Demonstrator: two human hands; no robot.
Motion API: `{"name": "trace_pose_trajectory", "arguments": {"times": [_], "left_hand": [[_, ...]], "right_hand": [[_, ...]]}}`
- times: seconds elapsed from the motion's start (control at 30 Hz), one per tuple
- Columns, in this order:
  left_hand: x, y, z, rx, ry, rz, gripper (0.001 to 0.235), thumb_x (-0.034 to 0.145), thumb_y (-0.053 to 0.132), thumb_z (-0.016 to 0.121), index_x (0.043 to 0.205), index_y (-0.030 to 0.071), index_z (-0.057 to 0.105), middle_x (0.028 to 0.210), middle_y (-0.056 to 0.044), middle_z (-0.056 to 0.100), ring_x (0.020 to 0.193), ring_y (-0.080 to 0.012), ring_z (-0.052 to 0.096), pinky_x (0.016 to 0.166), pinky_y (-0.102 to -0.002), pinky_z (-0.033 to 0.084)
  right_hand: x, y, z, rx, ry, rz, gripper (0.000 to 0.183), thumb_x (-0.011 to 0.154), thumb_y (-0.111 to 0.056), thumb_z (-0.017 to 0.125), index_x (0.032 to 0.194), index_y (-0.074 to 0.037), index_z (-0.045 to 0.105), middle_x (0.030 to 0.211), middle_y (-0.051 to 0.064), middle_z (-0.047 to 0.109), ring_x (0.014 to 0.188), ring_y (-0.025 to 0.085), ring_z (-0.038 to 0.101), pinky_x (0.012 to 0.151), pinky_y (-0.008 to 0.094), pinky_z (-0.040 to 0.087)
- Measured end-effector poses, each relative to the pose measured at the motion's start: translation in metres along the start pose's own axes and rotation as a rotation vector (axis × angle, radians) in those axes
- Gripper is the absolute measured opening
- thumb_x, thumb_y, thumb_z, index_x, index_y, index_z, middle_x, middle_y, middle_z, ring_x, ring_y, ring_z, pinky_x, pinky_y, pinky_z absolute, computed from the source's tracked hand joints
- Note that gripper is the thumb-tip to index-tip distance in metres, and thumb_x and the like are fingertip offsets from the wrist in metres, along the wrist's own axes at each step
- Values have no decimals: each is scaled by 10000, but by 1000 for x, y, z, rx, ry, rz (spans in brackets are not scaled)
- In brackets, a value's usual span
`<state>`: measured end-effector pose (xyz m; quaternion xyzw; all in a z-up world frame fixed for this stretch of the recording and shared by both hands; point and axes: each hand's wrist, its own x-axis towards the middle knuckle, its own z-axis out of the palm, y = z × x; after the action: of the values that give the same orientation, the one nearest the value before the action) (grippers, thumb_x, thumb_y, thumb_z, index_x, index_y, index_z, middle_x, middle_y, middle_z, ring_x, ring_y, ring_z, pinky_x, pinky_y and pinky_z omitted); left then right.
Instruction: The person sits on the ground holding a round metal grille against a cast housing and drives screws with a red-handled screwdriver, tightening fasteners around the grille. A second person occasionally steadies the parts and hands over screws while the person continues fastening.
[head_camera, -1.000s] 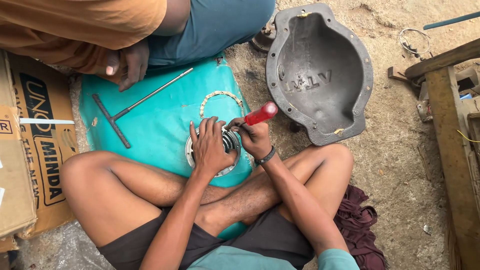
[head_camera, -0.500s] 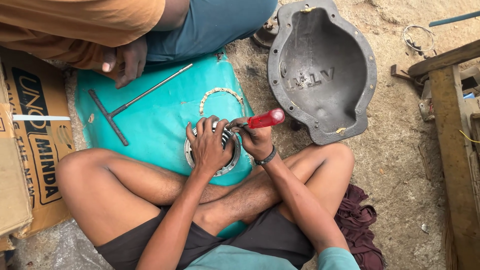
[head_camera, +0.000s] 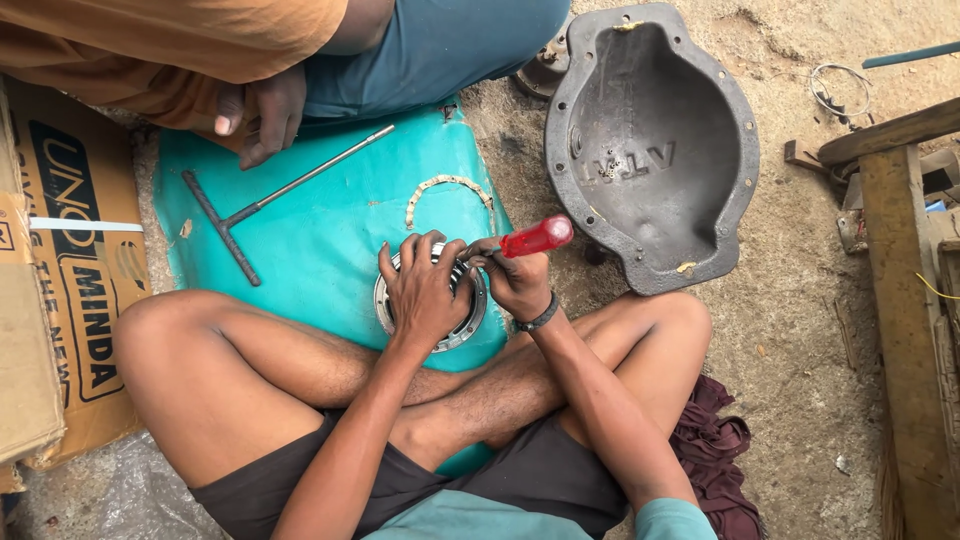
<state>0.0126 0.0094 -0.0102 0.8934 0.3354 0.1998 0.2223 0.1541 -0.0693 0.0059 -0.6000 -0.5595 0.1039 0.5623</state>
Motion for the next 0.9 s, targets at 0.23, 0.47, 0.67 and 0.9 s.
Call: {"name": "trace_pose_trajectory", "arguments": {"times": [0.23,0.47,0.67,0.9], "left_hand": [[0,-2,3,-3,-19,-16,387,809,322,760,1166,188,694,1221,-110,609,1261,-317,494,1130,-683,178],[1,-2,2,-6,-10,-6,375,821,323,770,1163,192,692,1226,-113,609,1264,-317,494,1126,-676,181],[1,-5,1,-40,8,-26,437,802,299,770,1198,179,629,1226,-68,620,1272,-289,511,1148,-653,191],[-2,-2,1,-134,79,11,523,893,318,751,1265,45,505,1229,-86,601,1270,-303,511,1121,-701,185]], "right_hand": [[-2,3,0,-2,-19,-22,161,871,145,642,975,26,674,951,123,753,880,249,770,771,316,614],[-8,13,1,-5,-26,-27,151,901,141,622,961,9,666,971,111,754,907,238,779,776,304,622],[0,-8,2,-63,-91,38,157,843,65,643,981,-7,664,1007,114,690,1001,286,697,883,386,571],[10,-12,-4,-169,-8,-26,199,810,12,759,992,-68,745,977,88,716,968,275,723,827,361,582]]}}
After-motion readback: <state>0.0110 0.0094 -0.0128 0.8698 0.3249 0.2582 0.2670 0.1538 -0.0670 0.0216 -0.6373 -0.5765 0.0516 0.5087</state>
